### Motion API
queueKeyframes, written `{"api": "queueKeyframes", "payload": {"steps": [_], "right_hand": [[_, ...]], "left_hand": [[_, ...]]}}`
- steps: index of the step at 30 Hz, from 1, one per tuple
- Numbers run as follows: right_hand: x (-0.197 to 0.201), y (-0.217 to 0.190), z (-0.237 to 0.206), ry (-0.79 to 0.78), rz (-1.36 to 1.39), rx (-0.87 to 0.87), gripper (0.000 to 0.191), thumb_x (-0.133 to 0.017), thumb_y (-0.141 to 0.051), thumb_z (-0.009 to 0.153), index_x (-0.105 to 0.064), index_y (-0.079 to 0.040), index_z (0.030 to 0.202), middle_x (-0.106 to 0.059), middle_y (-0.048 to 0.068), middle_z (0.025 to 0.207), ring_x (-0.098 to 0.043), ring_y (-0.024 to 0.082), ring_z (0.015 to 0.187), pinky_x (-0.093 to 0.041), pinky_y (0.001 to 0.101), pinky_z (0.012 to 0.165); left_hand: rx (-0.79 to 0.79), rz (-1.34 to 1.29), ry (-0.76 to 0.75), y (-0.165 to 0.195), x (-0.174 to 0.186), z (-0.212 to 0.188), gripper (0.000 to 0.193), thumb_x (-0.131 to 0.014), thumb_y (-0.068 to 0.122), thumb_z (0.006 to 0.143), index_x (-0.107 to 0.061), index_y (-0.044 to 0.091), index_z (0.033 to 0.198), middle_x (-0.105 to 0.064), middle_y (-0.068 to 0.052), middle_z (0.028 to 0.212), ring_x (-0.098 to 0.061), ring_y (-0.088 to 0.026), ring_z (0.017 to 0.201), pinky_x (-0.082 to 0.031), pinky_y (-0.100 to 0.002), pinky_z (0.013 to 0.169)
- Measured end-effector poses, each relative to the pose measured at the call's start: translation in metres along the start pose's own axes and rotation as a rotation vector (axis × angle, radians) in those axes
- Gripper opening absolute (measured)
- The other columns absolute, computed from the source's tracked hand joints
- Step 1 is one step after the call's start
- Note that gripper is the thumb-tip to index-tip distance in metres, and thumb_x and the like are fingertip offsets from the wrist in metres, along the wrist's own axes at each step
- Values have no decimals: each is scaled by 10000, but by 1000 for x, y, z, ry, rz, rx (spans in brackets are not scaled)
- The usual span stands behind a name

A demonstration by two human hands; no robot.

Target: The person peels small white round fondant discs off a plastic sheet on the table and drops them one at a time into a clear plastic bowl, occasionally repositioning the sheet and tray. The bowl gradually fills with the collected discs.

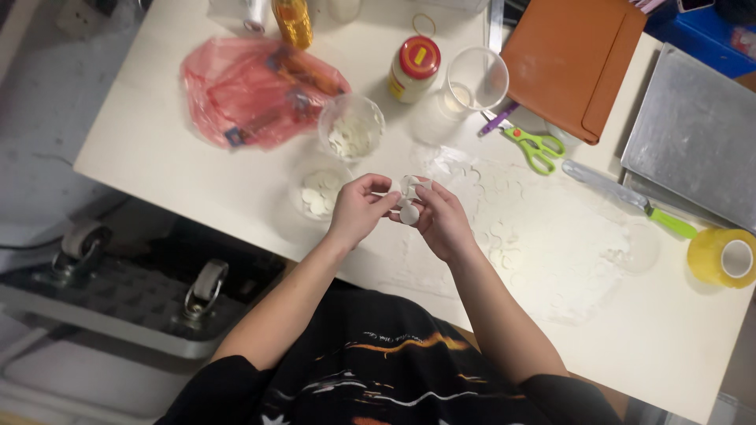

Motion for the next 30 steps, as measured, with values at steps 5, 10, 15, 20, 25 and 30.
{"api": "queueKeyframes", "payload": {"steps": [5, 10, 15, 20, 25, 30], "right_hand": [[-34, -8, 51, 45, 33, -12, 381, -465, -174, 1051, -464, 49, 1360, -677, 233, 1184, -716, 331, 1024, -607, 463, 902], [-47, -22, 96, 74, 13, -21, 410, -420, -210, 1056, -473, 58, 1362, -687, 235, 1194, -733, 340, 1035, -618, 451, 888], [-46, -23, 127, 83, -18, -54, 423, -433, -268, 1081, -522, 66, 1325, -689, 217, 1171, -737, 319, 1003, -625, 454, 864], [-45, -12, 142, 28, -43, -91, 419, -454, -260, 1081, -542, 47, 1352, -697, 165, 1173, -740, 290, 971, -616, 435, 810], [-46, -4, 148, 56, -81, -82, 366, -478, -234, 1074, -534, 14, 1338, -696, 152, 1151, -745, 293, 948, -633, 435, 789], [-50, 0, 150, 78, -126, -87, 358, -482, -224, 1070, -542, -11, 1352, -697, 159, 1121, -747, 289, 931, -638, 418, 754]], "left_hand": [[-8, -201, 16, 11, 45, 48, 235, -702, 118, 958, -650, -59, 1104, -744, -132, 999, -740, -179, 858, -641, -291, 742], [-392, 489, 15, 28, 89, 109, 277, -707, 175, 988, -730, -34, 1168, -750, -143, 1132, -700, -182, 1033, -572, -334, 867], [-403, 508, -76, 33, 91, 138, 319, -630, 210, 1060, -699, -18, 1272, -732, -144, 1210, -668, -154, 1107, -547, -335, 928], [18, 89, -183, 33, 82, 144, 383, -672, 152, 970, -597, 11, 1318, -728, -83, 1135, -686, -78, 942, -590, -261, 741], [61, 114, -143, 33, 93, 141, 352, -716, 72, 906, -621, -3, 1236, -745, -56, 999, -702, -90, 865, -579, -244, 705], [-2, 139, -108, 27, 103, 138, 328, -732, 62, 901, -639, -9, 1208, -734, -59, 954, -684, -84, 866, -568, -243, 751]]}}
Point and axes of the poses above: each hand's wrist, its own z-axis towards the middle knuckle, its own x-axis out of the back of the hand, y = z × x, the point moved 3 cm from there along z, towards the middle knuckle
